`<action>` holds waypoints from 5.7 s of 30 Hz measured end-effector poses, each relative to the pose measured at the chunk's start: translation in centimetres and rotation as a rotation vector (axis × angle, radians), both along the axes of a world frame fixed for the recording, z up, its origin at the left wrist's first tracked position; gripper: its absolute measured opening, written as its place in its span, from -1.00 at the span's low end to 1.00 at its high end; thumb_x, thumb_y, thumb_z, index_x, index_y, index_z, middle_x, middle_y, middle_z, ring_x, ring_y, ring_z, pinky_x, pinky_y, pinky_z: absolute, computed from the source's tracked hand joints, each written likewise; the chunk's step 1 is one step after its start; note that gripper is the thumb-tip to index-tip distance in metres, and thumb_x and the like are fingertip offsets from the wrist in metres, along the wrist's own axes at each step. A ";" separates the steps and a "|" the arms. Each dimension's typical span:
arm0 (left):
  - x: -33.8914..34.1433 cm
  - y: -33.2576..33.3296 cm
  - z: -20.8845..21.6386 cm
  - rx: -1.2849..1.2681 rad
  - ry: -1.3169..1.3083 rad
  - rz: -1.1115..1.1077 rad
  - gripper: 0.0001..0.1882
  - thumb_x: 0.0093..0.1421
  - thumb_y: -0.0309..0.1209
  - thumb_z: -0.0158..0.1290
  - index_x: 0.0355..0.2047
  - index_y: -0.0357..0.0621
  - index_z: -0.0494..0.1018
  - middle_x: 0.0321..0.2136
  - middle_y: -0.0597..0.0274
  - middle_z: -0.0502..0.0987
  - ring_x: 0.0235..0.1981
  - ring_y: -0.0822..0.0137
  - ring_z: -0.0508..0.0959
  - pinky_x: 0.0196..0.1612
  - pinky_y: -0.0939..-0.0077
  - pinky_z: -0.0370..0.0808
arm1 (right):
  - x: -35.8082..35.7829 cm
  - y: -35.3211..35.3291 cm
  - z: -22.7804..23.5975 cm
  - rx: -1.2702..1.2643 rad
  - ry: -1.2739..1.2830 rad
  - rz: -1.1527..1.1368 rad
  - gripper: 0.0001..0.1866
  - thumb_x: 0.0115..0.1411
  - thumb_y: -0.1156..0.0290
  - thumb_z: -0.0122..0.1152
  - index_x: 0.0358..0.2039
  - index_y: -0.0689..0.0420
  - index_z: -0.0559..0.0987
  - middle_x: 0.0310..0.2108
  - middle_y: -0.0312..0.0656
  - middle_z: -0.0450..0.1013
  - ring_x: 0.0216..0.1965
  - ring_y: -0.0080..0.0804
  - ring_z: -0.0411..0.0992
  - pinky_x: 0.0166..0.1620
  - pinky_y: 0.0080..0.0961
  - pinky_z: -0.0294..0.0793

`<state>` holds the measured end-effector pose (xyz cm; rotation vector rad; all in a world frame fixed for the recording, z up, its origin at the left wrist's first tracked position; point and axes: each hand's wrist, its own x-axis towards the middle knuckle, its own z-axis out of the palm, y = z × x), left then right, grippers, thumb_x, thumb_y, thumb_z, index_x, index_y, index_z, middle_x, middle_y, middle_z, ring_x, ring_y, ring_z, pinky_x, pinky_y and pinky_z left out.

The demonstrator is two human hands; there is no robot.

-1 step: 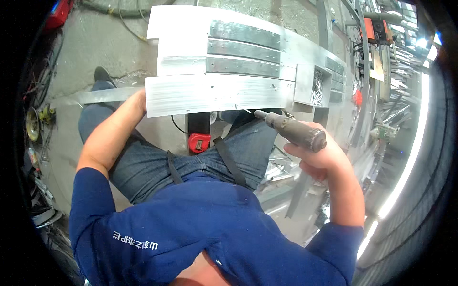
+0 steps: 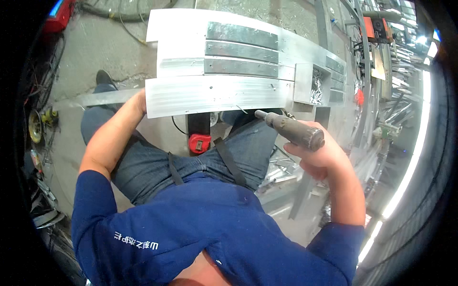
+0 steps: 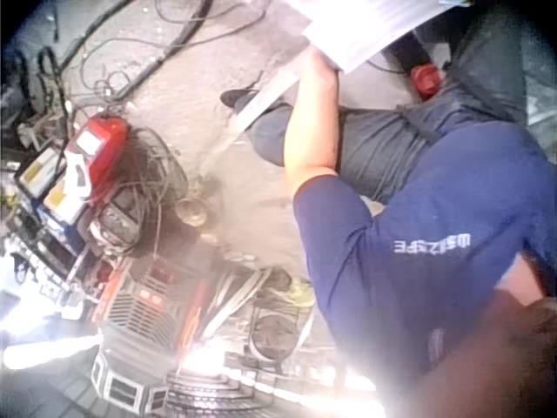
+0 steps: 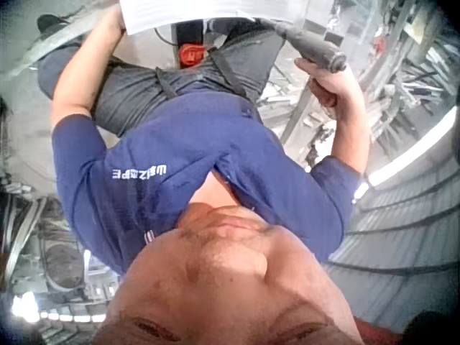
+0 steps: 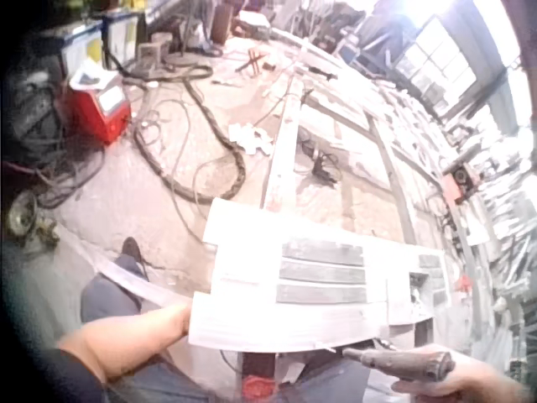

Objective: The person sits on the floor and uses a red power drill to fasten screws into a stack of silver metal panels. They repeatedly pick up screws, align them with holes in the panels, and drive them in with the drill.

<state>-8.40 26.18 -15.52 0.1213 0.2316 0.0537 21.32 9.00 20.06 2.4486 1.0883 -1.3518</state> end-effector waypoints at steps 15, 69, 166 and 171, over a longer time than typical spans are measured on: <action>-12.2 -6.3 8.5 0.410 0.706 0.612 -0.62 0.41 -0.13 -0.03 -0.06 -0.21 0.51 -0.22 0.06 0.62 -0.19 0.10 0.60 0.04 0.12 0.48 | 10.7 5.8 -14.8 0.413 -0.428 0.107 -0.47 0.22 0.24 0.17 0.00 0.47 0.38 -0.19 0.27 0.57 -0.10 0.16 0.57 0.01 -0.06 0.55; -9.0 -14.6 13.6 0.837 0.874 0.411 -0.70 0.34 -0.32 0.12 -0.09 -0.34 0.50 -0.29 -0.02 0.65 -0.31 0.22 0.66 -0.10 0.32 0.61 | 14.5 10.5 -16.2 -0.004 -0.292 0.296 -0.34 -0.01 0.26 0.56 0.16 -0.11 0.60 0.17 -0.17 0.51 0.08 -0.19 0.54 0.10 -0.28 0.54; -31.3 -6.2 27.3 1.980 2.044 -0.864 -0.58 -0.14 -0.42 0.23 -0.18 -0.09 0.52 -0.31 -0.08 0.65 -0.21 -0.09 0.65 -0.11 0.05 0.58 | 6.4 6.2 -16.0 1.204 0.568 -0.741 -0.75 0.41 0.31 0.11 -0.05 0.22 0.54 -0.47 -0.39 0.36 -0.56 -0.66 0.29 -0.51 -0.61 0.33; -28.4 -7.3 31.2 2.042 2.094 -0.661 -0.56 -0.09 -0.38 0.19 -0.12 -0.11 0.54 -0.38 -0.12 0.63 -0.26 -0.15 0.63 -0.15 0.05 0.57 | 5.8 4.2 -15.7 1.038 0.772 -0.716 -0.73 0.40 0.21 0.16 -0.02 0.10 0.55 -0.52 -0.50 0.21 -0.67 -0.80 0.13 -0.70 -0.80 0.06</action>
